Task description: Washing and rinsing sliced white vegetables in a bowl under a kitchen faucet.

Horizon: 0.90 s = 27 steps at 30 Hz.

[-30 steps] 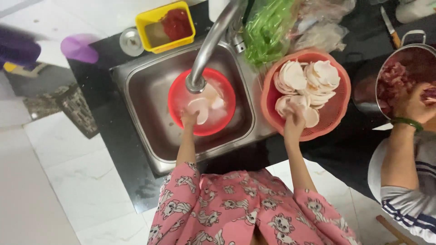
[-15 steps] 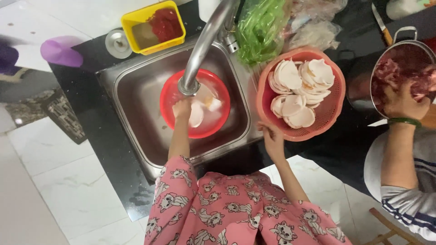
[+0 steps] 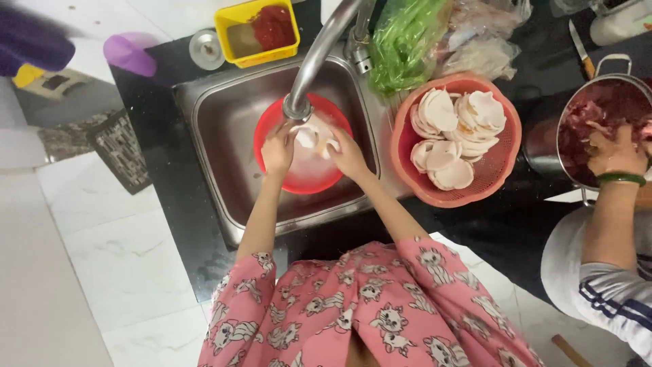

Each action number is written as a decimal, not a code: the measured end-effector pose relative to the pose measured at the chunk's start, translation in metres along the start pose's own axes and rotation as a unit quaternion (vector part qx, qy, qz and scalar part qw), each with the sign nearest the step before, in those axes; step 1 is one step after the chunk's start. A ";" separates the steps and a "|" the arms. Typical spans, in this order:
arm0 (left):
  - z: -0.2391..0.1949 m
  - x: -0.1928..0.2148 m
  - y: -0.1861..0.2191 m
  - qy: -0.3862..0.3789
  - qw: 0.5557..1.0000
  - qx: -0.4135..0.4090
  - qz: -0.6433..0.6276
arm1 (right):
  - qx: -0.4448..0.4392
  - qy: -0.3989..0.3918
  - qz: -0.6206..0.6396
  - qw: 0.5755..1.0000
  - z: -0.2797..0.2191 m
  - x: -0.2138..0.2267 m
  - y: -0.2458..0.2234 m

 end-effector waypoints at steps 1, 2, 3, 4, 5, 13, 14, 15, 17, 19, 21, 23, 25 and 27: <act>0.007 -0.016 -0.016 0.004 1.000 0.002 0.000 | 0.003 -0.003 0.000 1.000 0.011 -0.006 -0.013; 0.012 -0.039 -0.048 -0.022 0.996 0.080 -0.036 | 0.046 -0.011 0.025 0.999 0.022 -0.013 -0.034; 0.012 -0.064 -0.080 -0.049 0.983 0.160 -0.072 | 0.085 -0.020 0.050 0.995 0.029 -0.020 -0.054; 0.009 -0.067 -0.090 -0.046 0.983 0.163 -0.072 | 0.086 -0.024 0.051 0.995 0.029 -0.029 -0.034; 0.010 -0.070 -0.100 -0.031 0.973 0.179 -0.143 | -0.002 -0.073 0.019 0.997 0.035 -0.047 0.004; 0.012 -0.096 -0.137 -0.013 0.905 0.221 -0.362 | -0.033 -0.020 0.092 0.995 0.049 -0.055 0.067; 0.009 -0.073 -0.108 -0.024 0.896 0.214 -0.389 | -0.054 -0.008 0.048 0.997 0.054 -0.050 0.059; 0.006 -0.050 -0.079 -0.036 0.885 0.206 -0.416 | -0.074 0.006 0.004 0.997 0.060 -0.044 0.051; 0.006 -0.036 -0.059 -0.015 0.878 0.197 -0.436 | -0.069 0.010 -0.010 0.997 0.069 -0.041 0.027; 0.005 -0.027 -0.040 0.005 0.870 0.186 -0.456 | -0.066 0.016 -0.023 0.997 0.072 -0.042 0.006; 0.001 -0.020 -0.032 0.048 0.869 0.214 -0.444 | 0.004 0.019 0.052 0.998 0.072 -0.047 -0.025; 0.002 -0.012 -0.039 0.111 0.863 0.252 -0.424 | 0.011 -0.005 0.083 0.996 0.069 -0.055 -0.022; -0.003 -0.004 -0.043 0.175 0.851 0.290 -0.402 | 0.018 -0.030 0.113 0.993 0.074 -0.070 0.007; -0.005 0.005 -0.037 0.210 0.846 0.283 -0.400 | 0.038 0.028 0.098 0.994 0.087 -0.077 0.061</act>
Point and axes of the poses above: each hand's wrist, its own z-axis towards the middle knuckle, its own x-axis out of the back of the hand, y = z × x, the point moved 10 cm from there along z, towards the middle knuckle, and after that the axes turned 1 degree about -y, right-handed, at the moved point
